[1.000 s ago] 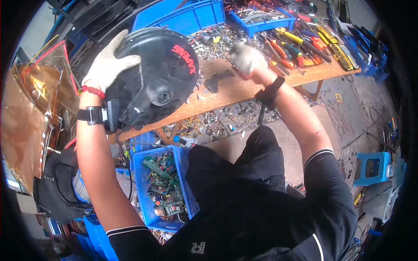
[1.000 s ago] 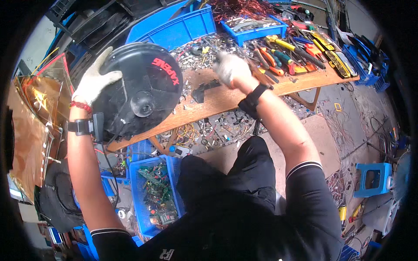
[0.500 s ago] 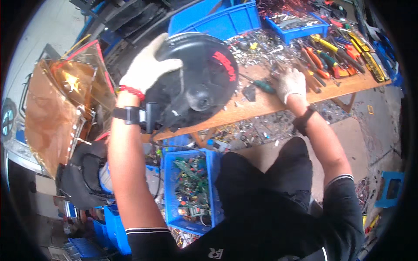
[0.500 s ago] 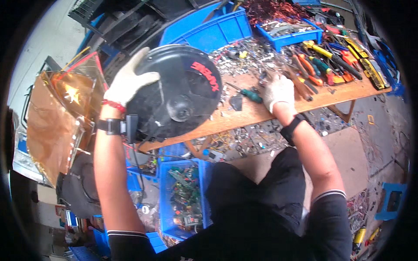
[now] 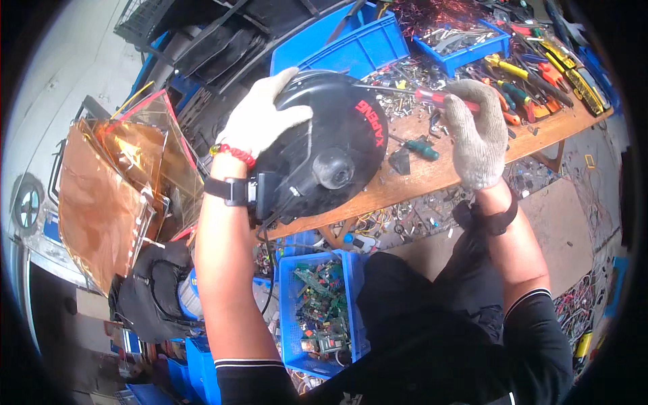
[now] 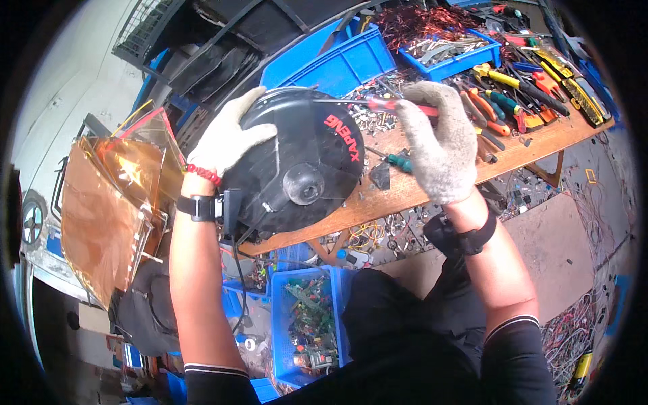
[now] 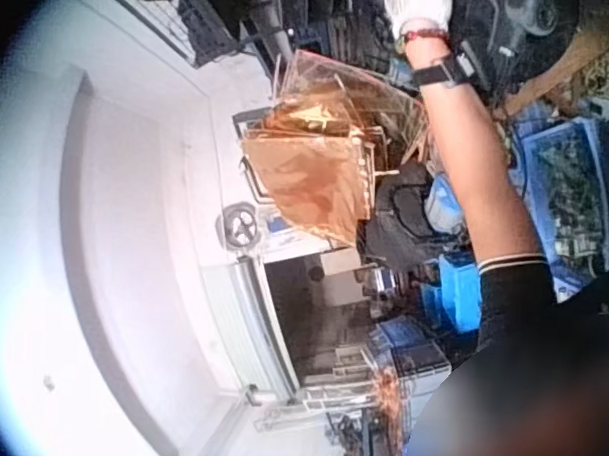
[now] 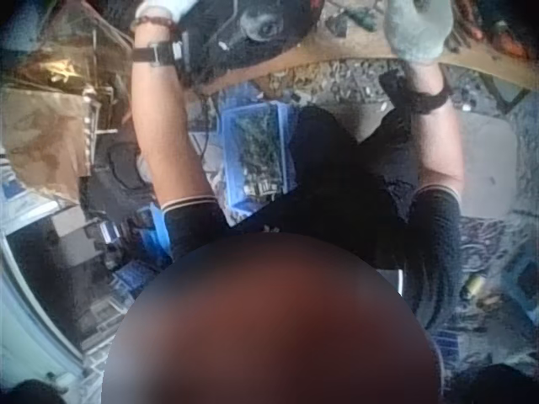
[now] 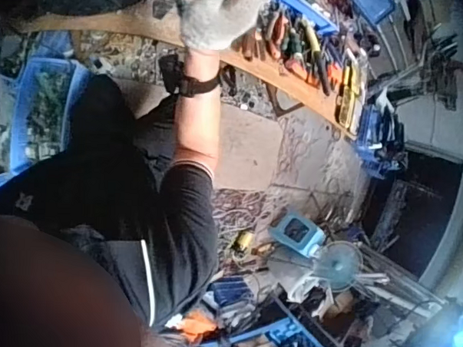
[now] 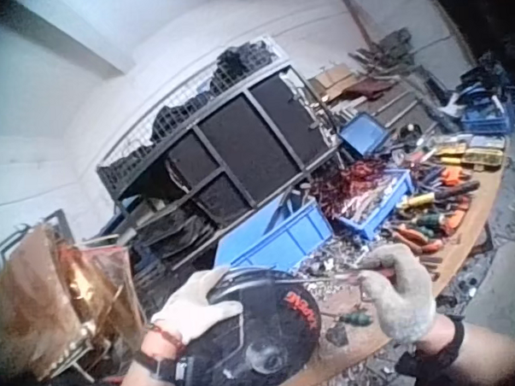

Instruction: Disassembling and inspecting a hub motor or similar electronic component using a screwdriver at a low workbench.

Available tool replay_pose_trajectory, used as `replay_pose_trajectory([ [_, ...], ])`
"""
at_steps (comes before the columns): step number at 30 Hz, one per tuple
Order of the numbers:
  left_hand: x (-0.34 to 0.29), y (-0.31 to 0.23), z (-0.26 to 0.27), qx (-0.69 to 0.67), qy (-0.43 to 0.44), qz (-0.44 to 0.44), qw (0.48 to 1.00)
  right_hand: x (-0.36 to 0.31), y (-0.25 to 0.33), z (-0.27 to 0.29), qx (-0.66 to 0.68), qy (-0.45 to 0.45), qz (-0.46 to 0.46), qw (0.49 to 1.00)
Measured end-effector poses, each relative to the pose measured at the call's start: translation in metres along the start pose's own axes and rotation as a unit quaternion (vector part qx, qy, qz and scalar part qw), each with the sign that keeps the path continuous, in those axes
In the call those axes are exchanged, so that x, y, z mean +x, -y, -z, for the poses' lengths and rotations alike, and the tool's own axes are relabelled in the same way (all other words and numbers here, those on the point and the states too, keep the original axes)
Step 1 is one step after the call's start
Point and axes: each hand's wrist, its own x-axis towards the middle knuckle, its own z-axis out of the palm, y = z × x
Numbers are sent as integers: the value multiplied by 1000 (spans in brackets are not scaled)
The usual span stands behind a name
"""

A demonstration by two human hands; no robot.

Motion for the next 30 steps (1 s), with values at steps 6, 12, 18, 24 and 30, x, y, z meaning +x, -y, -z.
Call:
replay_pose_trajectory([
  [6, -1, -4, -1, -28, 8, 8, 1000, 11, 18, -43, -10, 36, 160, 986],
  [12, -4, -11, 0, -8, 8, 28, 1000, 8, 6, -66, -51, 41, 197, 978],
  [18, -6, -11, 1, 7, 5, 23, 1000, 6, 11, -68, -79, 11, 173, 982],
  [24, -8, -13, 3, 12, 0, 21, 1000, 3, 25, -78, -24, -40, 3, 999],
  [30, -11, -10, -2, 13, -14, 25, 999, -4, 37, -78, -140, 41, 247, 958],
])
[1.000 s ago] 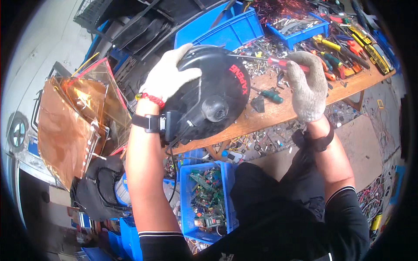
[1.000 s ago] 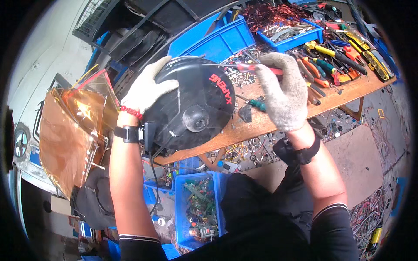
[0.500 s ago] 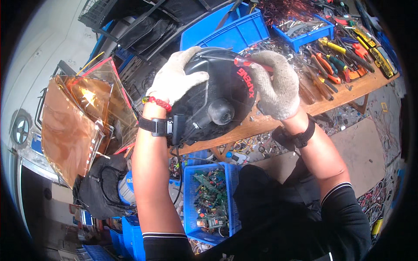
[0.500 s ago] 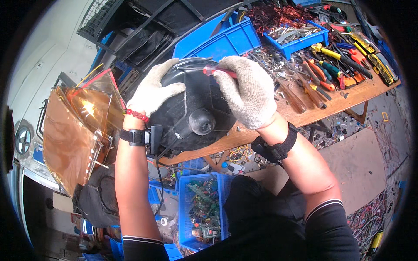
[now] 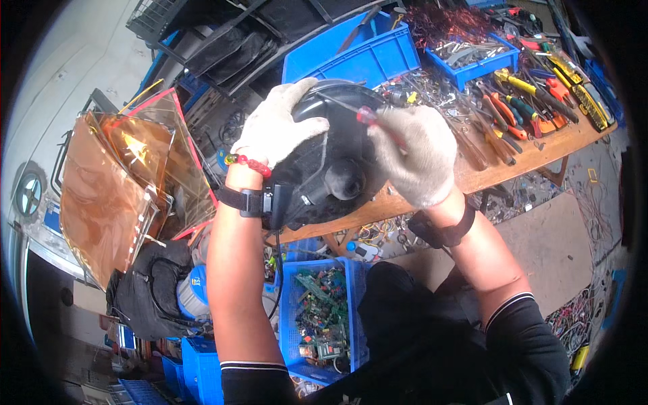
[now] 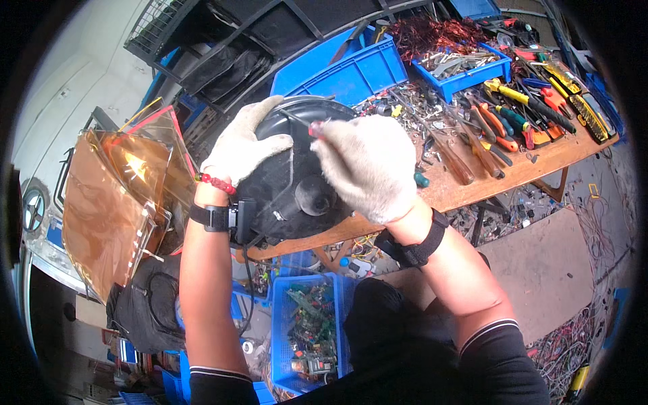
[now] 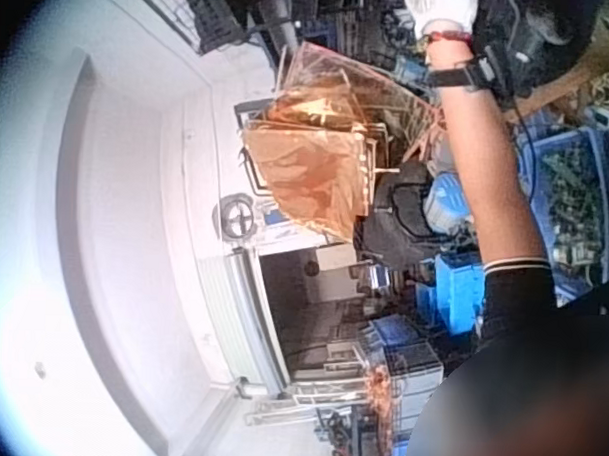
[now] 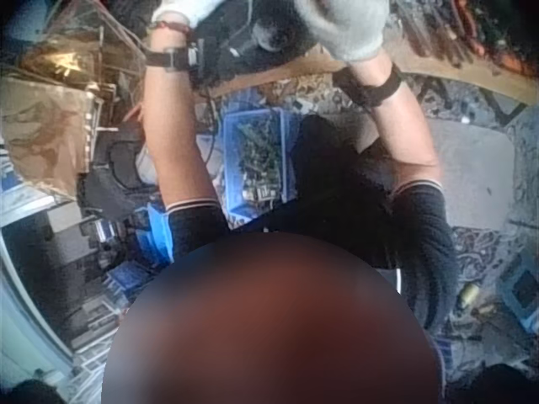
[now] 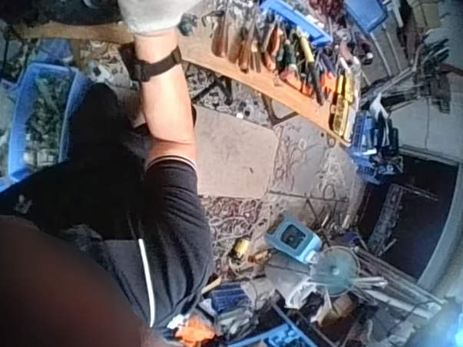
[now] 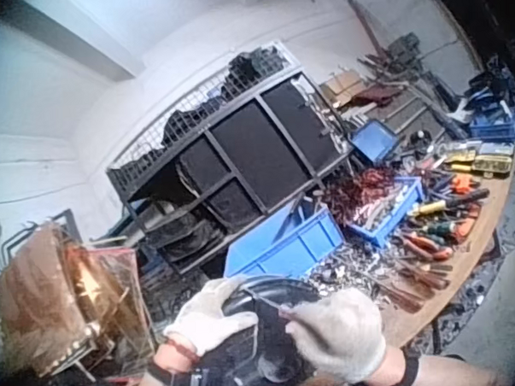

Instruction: Disassembling and inspecting a hub motor or similar electronic component using a screwdriver at a low workbench.

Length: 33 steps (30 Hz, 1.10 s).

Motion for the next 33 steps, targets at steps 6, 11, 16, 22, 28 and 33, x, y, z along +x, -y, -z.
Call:
replay_pose_trajectory([
  [6, -2, -3, 3, 24, -6, 6, 1000, 11, -1, 1, -50, 21, 104, 993],
  [11, -5, -5, 5, 22, 1, 14, 1000, 16, 7, 8, -67, 90, 60, 992],
  [16, -7, -7, 5, 13, -3, 6, 1000, 13, 2, 9, -88, 84, 170, 978],
  [22, -2, -5, 4, 23, -4, 0, 1000, 20, -6, 13, -104, 108, 235, 960],
  [28, -6, -8, 6, 29, -10, -1, 1000, 56, 3, 36, -112, 330, 61, 935],
  [33, -16, -24, 6, 74, -17, 20, 997, 61, 12, 46, 85, 233, -137, 959],
])
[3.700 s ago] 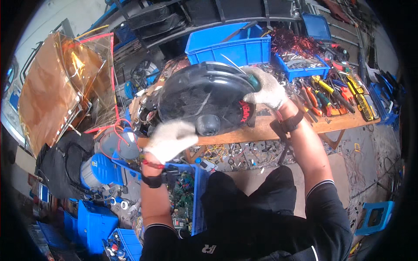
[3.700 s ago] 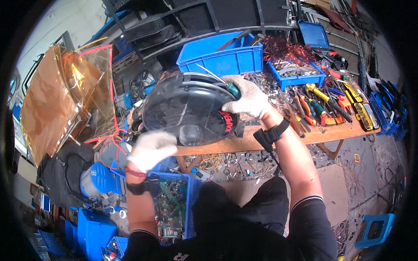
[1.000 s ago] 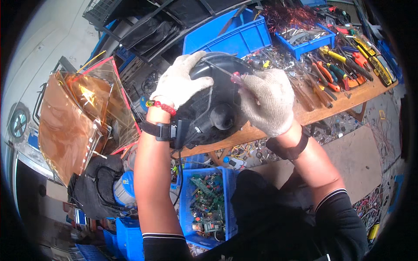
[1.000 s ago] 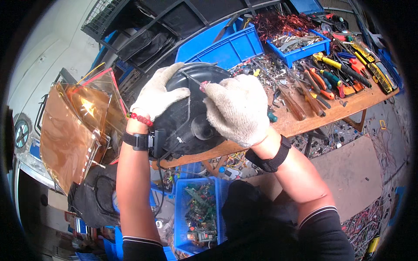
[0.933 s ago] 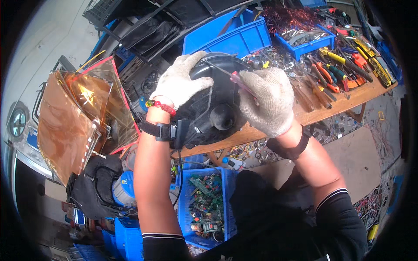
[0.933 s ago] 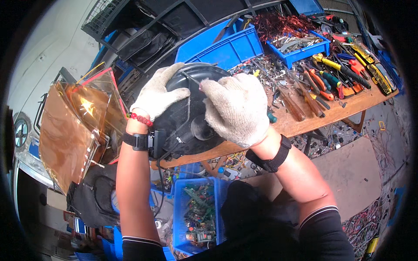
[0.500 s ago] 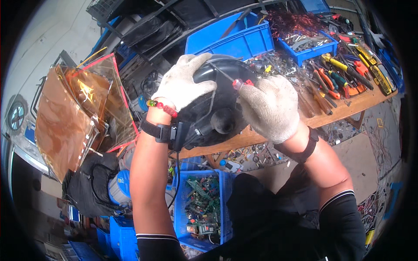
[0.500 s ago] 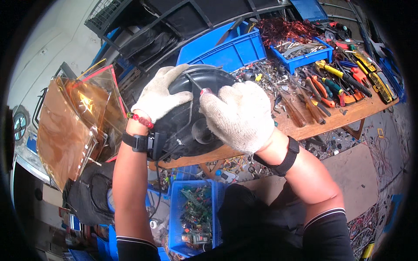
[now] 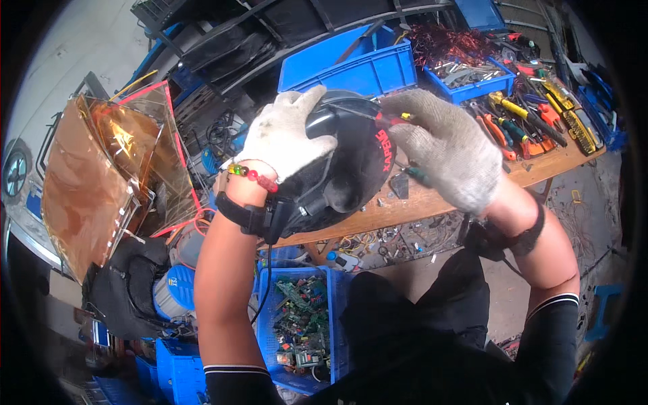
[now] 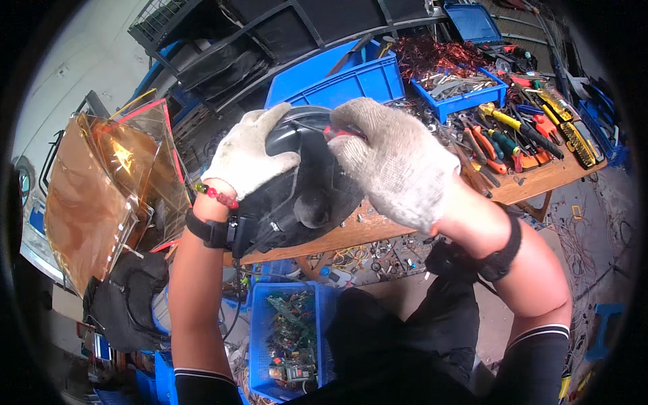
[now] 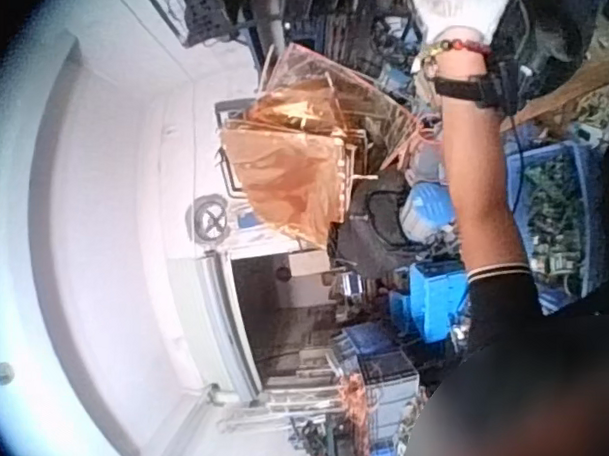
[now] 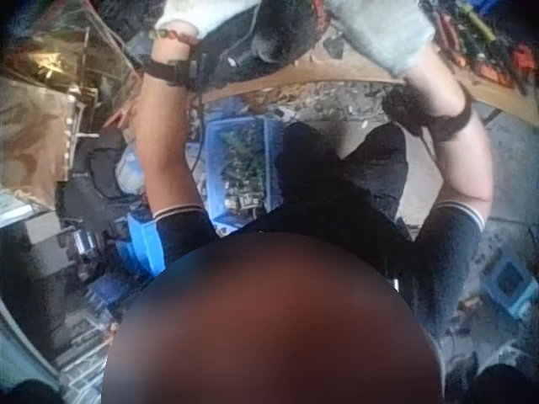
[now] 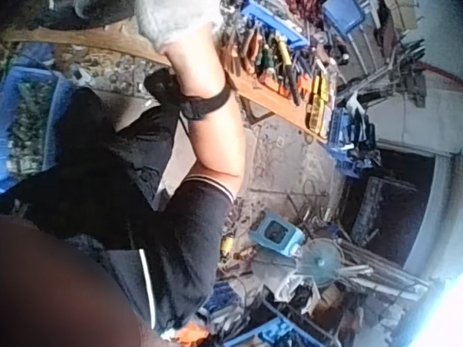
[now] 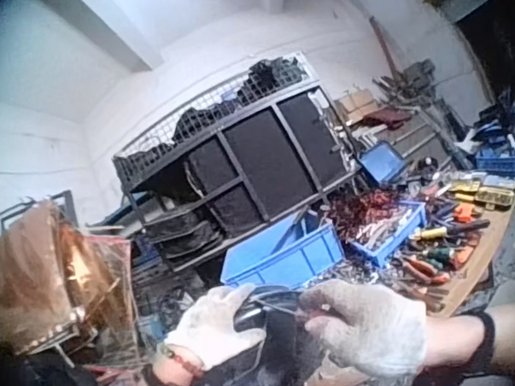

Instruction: Disassembling and inspecting a hub motor or similar electronic component using a screwdriver at a low workbench.

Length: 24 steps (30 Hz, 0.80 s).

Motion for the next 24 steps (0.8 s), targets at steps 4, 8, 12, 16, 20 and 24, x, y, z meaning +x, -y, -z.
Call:
replay_pose_trajectory([
  [4, -3, -14, 0, 37, 3, 21, 999, 4, 33, 16, 119, 188, -235, 946],
  [8, -7, -11, 2, 26, 3, 27, 999, 2, 32, 15, 100, 199, -321, 921],
  [12, -11, -13, 2, 32, -1, 21, 999, 3, 30, 19, 82, 234, -266, 931],
  [16, -11, -9, 0, 33, 5, 13, 999, -1, 39, 9, 160, 186, -292, 924],
  [20, -11, -6, -2, 28, -11, -4, 1000, 8, 20, 16, -164, 253, 95, 949],
  [24, -16, -1, 0, 39, -17, -14, 999, 16, 37, 9, -334, 263, 118, 897],
])
